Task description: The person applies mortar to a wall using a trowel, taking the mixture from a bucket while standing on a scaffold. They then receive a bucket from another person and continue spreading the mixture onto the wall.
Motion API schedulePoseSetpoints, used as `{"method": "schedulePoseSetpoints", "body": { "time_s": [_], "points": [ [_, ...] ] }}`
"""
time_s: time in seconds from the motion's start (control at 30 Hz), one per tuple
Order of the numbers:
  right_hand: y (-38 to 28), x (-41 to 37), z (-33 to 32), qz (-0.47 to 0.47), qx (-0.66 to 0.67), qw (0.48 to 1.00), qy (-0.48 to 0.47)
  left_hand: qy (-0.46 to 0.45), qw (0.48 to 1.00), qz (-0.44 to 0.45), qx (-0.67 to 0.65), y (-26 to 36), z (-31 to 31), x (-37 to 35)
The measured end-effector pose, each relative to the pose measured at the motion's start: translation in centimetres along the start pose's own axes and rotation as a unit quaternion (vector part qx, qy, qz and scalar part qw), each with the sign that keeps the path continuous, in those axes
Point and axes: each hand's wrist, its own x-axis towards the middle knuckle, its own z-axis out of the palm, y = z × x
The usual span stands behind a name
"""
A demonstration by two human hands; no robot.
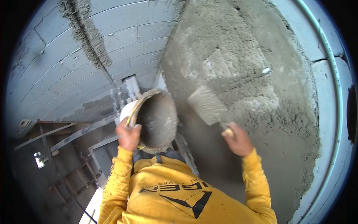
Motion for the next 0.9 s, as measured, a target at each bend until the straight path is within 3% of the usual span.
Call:
{"method": "schedulePoseSetpoints", "body": {
  "time_s": [0.03,0.1,0.27,0.43,0.57,0.67,0.7,0.83,0.9],
  "points": [
    [-1.7,1.1,2.6,0.006,-0.032,0.999,-0.021,-0.008,1.0,-0.001,0.002,0.9,0.4,0.0],
    [-2.2,3.5,8.4,-0.076,-0.106,0.991,0.023,-0.025,0.999,0.015,0.018,2.4,1.3,0.3],
    [-3.7,9.0,16.3,-0.127,-0.262,0.955,0.059,-0.093,0.993,0.073,-0.008,6.3,2.6,0.4],
    [-3.4,5.2,14.9,-0.194,-0.208,0.959,-0.021,-0.091,0.992,0.086,0.027,7.4,2.9,1.2],
    [-4.0,7.1,13.4,-0.083,-0.279,0.953,0.08,-0.137,0.981,0.117,0.069,9.2,2.7,0.6],
    [-2.4,7.1,14.2,-0.087,-0.218,0.972,0.031,-0.154,0.969,0.172,0.092,11.2,2.7,0.3],
    [-2.1,6.9,14.2,-0.068,-0.149,0.986,-0.031,-0.155,0.966,0.189,0.087,11.3,2.8,0.4],
    [-2.6,5.2,15.6,0.001,0.033,0.993,-0.116,-0.182,0.957,0.215,0.076,12.4,3.4,-0.4],
    [-3.0,4.4,18.1,-0.051,0.101,0.986,-0.121,-0.181,0.956,0.218,0.072,11.5,3.4,-0.5]
  ]
}}
